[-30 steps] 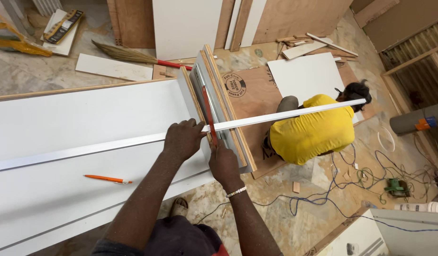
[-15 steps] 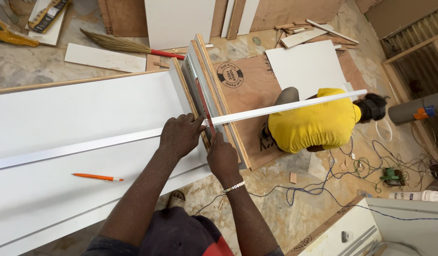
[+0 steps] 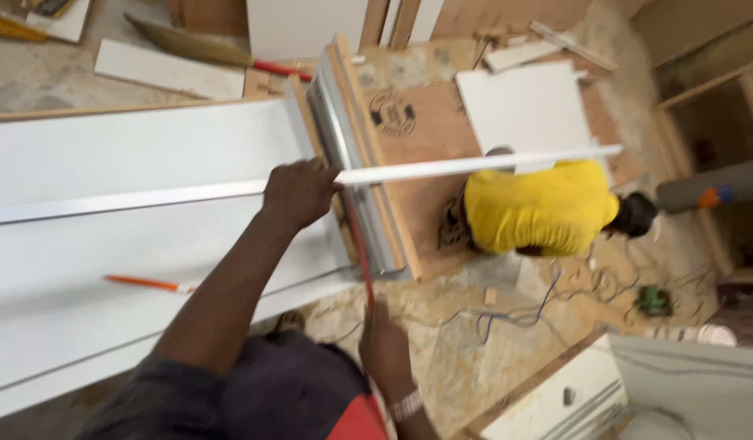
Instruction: The person holds a metal trim piece against a stack of wood and cuts it with a hacksaw.
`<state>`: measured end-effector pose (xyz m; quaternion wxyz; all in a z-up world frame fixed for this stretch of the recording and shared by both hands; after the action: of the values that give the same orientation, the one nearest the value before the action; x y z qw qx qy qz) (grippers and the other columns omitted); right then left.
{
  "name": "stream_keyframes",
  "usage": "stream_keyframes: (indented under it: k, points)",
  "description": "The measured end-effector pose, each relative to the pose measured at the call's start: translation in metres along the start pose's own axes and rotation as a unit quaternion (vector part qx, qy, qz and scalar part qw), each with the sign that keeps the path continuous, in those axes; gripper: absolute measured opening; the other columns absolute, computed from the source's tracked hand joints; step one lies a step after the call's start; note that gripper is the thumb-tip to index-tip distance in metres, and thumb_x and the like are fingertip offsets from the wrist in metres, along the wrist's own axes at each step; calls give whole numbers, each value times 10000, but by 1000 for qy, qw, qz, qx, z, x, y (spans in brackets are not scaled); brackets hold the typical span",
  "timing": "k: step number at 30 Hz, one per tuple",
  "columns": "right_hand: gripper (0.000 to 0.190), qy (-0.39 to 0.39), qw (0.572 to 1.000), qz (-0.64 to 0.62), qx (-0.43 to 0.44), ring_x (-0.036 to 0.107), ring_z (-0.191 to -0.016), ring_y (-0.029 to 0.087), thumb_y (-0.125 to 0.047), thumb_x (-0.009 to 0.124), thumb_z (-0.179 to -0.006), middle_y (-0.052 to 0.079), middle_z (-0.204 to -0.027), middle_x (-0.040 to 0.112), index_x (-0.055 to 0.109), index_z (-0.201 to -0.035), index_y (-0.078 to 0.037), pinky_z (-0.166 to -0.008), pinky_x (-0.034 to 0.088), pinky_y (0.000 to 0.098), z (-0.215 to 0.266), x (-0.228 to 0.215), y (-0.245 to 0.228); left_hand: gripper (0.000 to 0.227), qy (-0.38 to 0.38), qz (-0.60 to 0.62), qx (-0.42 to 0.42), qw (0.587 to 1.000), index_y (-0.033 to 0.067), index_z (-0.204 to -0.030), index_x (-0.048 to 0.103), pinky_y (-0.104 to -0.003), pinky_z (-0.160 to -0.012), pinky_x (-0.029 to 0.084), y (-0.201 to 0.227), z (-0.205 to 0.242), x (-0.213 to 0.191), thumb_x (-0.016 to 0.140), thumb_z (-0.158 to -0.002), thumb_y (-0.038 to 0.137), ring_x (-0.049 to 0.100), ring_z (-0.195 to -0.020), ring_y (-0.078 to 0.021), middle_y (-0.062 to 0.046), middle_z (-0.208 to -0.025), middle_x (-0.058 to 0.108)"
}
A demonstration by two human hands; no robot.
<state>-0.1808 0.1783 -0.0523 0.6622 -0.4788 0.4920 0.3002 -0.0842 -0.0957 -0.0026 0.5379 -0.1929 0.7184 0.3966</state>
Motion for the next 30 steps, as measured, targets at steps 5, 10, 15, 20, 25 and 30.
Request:
stream_keyframes:
  k: [5, 10, 15, 20, 25, 30]
  points:
    - [145, -30, 990, -91, 102, 650, -577, 439, -175, 544, -1033, 237, -621, 640, 549, -1074, -36, -501, 444, 541, 41, -49, 20, 373, -85, 3, -16, 996, 197, -1229, 681, -413, -686, 578, 0, -1, -3, 484, -1061, 465, 690, -821, -206, -47, -931, 661]
    - [166, 91, 990, -91, -58, 619, -597, 450, -128, 534, -1017, 246, -689, 620, 524, -1090, 20, -482, 469, 512, -67, -62, -39, 389, -51, -8, 10, 999, 177, -1207, 693, -408, -661, 570, 19, 14, 1, 498, -1043, 470, 679, -805, -197, -54, -904, 661]
    - [206, 56, 997, -43, -38, 661, -655, 482, -190, 524, -1032, 267, -695, 660, 527, -1063, 14, -574, 511, 571, -135, -37, -60, 380, -53, 2, 12, 999, 164, -1219, 691, -392, -648, 561, 23, 19, 7, 517, -1043, 452, 683, -776, -198, -72, -900, 659]
    - [234, 23, 999, -21, -13, 669, -677, 489, -219, 503, -1046, 287, -710, 671, 548, -1064, 9, -597, 512, 595, -146, -33, -58, 360, -19, 19, 26, 999, 141, -1158, 710, -383, -658, 558, 24, 23, 7, 561, -1018, 437, 683, -790, -191, -67, -918, 673]
    - [233, 28, 999, 1, -28, 682, -674, 468, -196, 525, -1005, 271, -723, 681, 556, -1079, 23, -593, 529, 579, -151, -33, -57, 354, -11, 13, 34, 999, 134, -1162, 705, -391, -640, 564, 30, 29, 10, 563, -1022, 426, 687, -793, -197, -69, -912, 678]
    - [233, 51, 998, 27, -37, 677, -631, 449, -175, 550, -996, 256, -701, 683, 544, -1100, 33, -558, 519, 564, -157, -20, -56, 373, -14, -12, 39, 999, 143, -1208, 674, -397, -632, 569, 28, 26, 9, 519, -1045, 441, 696, -804, -198, -79, -935, 674]
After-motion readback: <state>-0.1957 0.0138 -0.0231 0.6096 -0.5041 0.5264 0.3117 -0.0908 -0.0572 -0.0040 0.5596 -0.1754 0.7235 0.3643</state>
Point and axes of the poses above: each hand's wrist, its own z-axis away from the middle knuckle, its own x-axis out of the palm, y = z × x, the point moved 8 cm from there along -z, towards the middle knuckle
